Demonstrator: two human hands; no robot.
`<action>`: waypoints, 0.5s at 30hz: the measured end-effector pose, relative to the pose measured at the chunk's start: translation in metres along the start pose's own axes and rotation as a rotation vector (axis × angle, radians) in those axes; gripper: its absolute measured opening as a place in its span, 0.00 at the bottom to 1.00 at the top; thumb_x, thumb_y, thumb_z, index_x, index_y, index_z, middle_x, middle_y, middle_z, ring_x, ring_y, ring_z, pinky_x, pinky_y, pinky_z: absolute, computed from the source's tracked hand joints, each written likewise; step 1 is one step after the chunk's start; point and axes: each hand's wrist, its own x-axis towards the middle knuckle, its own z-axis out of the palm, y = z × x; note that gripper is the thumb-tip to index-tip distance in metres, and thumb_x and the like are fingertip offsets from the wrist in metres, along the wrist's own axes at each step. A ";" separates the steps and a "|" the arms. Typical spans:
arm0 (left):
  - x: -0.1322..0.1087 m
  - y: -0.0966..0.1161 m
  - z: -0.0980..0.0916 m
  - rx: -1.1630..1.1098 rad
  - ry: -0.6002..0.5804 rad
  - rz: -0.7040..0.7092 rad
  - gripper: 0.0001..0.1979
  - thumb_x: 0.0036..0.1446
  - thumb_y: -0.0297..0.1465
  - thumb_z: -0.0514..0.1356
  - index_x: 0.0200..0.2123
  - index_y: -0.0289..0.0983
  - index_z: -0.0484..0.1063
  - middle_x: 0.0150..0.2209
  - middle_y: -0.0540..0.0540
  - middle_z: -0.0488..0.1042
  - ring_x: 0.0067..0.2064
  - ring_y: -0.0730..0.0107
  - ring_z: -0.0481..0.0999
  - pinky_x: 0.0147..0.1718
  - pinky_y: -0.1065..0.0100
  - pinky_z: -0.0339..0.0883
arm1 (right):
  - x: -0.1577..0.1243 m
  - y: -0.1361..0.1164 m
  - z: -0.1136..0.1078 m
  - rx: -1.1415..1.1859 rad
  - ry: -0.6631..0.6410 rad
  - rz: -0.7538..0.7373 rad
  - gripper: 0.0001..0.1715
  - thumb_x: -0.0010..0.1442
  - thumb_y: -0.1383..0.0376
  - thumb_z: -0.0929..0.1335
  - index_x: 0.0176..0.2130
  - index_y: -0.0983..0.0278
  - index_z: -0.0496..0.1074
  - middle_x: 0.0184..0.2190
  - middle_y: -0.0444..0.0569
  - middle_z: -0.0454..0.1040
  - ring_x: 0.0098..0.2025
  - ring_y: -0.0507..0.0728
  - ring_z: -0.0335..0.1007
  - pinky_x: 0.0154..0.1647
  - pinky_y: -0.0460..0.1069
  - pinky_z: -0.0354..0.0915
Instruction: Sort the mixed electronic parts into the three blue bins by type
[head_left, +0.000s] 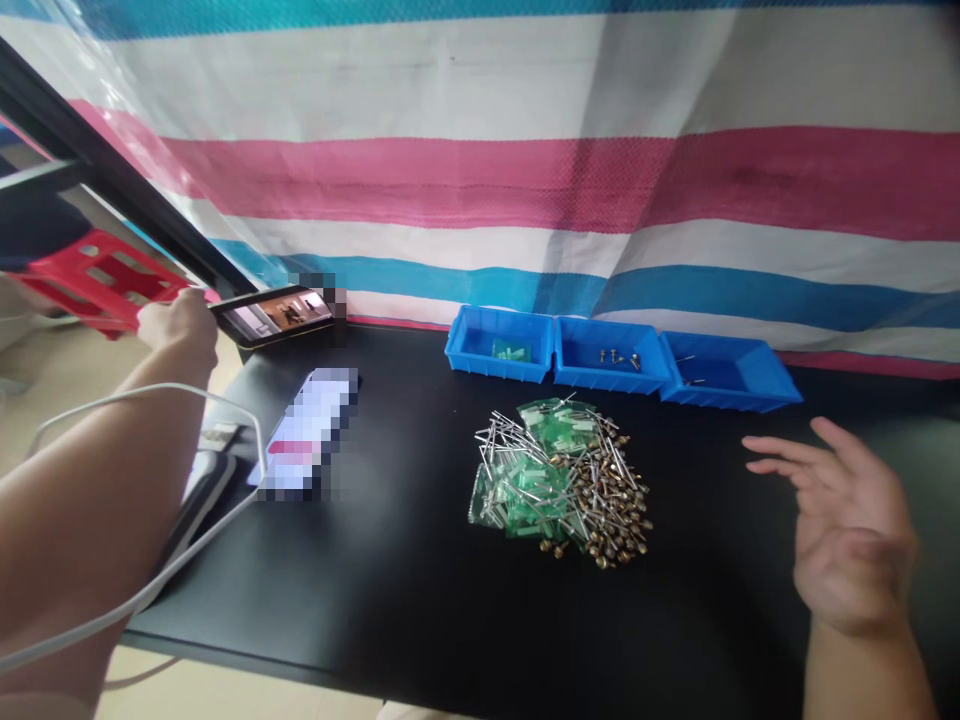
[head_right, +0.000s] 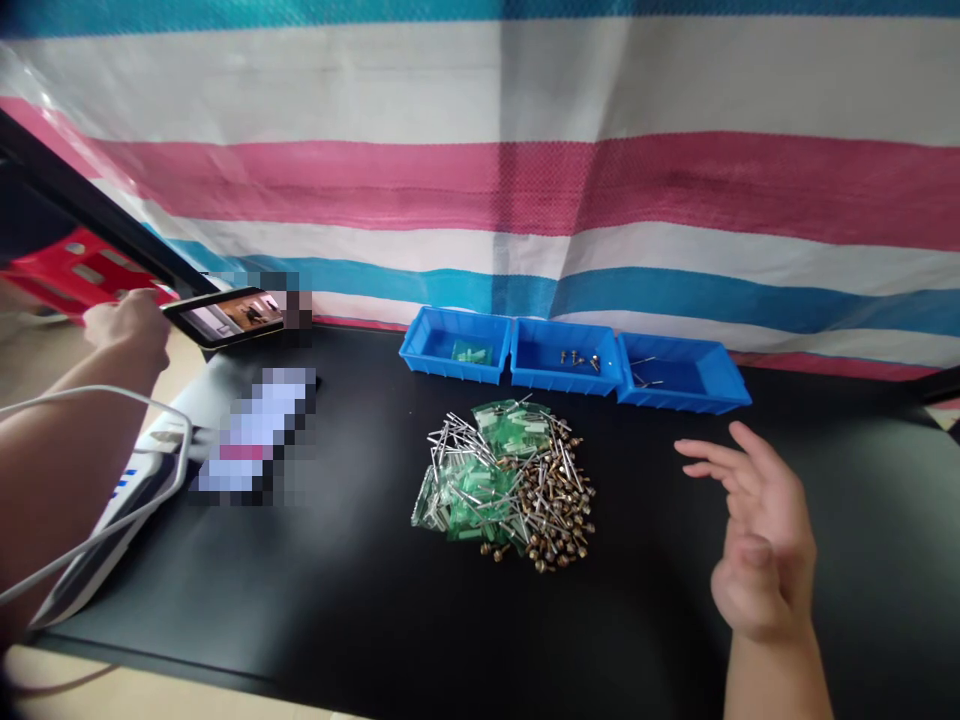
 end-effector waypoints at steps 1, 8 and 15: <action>-0.001 -0.003 0.000 -0.026 0.005 -0.009 0.18 0.61 0.35 0.63 0.42 0.27 0.62 0.40 0.47 0.70 0.49 0.64 0.68 0.55 0.50 0.65 | 0.000 0.000 0.000 -0.010 -0.008 -0.010 0.47 0.54 0.38 0.68 0.62 0.62 0.67 0.42 0.55 0.76 0.47 0.69 0.74 0.42 0.61 0.63; 0.012 0.002 0.008 -0.037 0.183 -0.364 0.19 0.64 0.36 0.55 0.48 0.23 0.63 0.53 0.35 0.63 0.56 0.54 0.64 0.62 0.44 0.57 | 0.002 0.008 -0.003 -0.044 -0.100 -0.135 0.40 0.61 0.44 0.65 0.63 0.65 0.65 0.45 0.58 0.76 0.47 0.68 0.75 0.40 0.60 0.66; -0.136 0.047 0.013 -0.056 0.019 0.286 0.13 0.55 0.44 0.57 0.34 0.41 0.62 0.33 0.43 0.66 0.43 0.49 0.71 0.49 0.46 0.69 | -0.009 -0.004 -0.005 -0.057 -0.078 -0.175 0.41 0.62 0.42 0.64 0.64 0.64 0.64 0.46 0.58 0.76 0.49 0.67 0.74 0.41 0.60 0.68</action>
